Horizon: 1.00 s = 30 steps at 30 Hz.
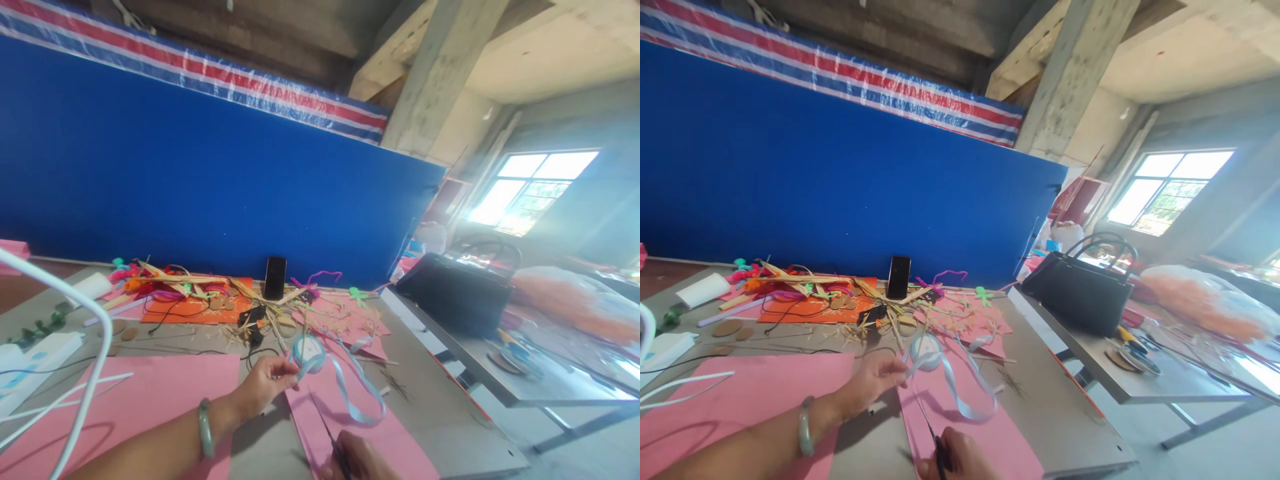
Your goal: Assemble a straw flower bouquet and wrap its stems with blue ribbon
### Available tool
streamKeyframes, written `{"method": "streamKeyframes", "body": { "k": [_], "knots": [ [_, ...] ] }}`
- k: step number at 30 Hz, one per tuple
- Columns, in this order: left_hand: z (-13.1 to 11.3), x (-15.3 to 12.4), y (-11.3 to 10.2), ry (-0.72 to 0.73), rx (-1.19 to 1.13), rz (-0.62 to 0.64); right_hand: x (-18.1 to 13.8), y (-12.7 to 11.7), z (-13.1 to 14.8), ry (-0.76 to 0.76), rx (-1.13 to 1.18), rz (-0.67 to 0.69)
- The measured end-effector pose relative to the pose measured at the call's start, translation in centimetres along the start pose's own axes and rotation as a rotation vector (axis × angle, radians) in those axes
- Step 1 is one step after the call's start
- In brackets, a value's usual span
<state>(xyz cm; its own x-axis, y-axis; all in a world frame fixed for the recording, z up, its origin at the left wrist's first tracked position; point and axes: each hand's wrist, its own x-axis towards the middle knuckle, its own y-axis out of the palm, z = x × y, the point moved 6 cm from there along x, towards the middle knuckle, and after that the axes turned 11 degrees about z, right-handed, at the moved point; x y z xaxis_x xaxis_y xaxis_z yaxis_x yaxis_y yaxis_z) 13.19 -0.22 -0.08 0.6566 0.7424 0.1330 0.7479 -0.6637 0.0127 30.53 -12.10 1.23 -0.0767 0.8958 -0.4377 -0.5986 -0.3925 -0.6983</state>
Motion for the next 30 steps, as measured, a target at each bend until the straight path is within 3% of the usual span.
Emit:
{"method": "streamKeyframes", "body": {
  "k": [4,17,25,30],
  "knots": [
    [0.0,-0.2,0.2,-0.017,-0.126,-0.014,0.5,-0.1,1.1,-0.018,0.034,0.068],
    [0.2,-0.6,0.7,-0.024,-0.181,0.063,1.4,0.0,3.0,-0.051,0.101,0.170],
    [0.3,-0.6,0.7,-0.053,-0.154,0.059,2.5,0.1,3.1,-0.099,0.106,0.125],
    [1.2,-0.4,0.9,-0.107,-0.259,0.031,2.5,0.5,3.1,-0.123,0.113,0.085]
  ]
}}
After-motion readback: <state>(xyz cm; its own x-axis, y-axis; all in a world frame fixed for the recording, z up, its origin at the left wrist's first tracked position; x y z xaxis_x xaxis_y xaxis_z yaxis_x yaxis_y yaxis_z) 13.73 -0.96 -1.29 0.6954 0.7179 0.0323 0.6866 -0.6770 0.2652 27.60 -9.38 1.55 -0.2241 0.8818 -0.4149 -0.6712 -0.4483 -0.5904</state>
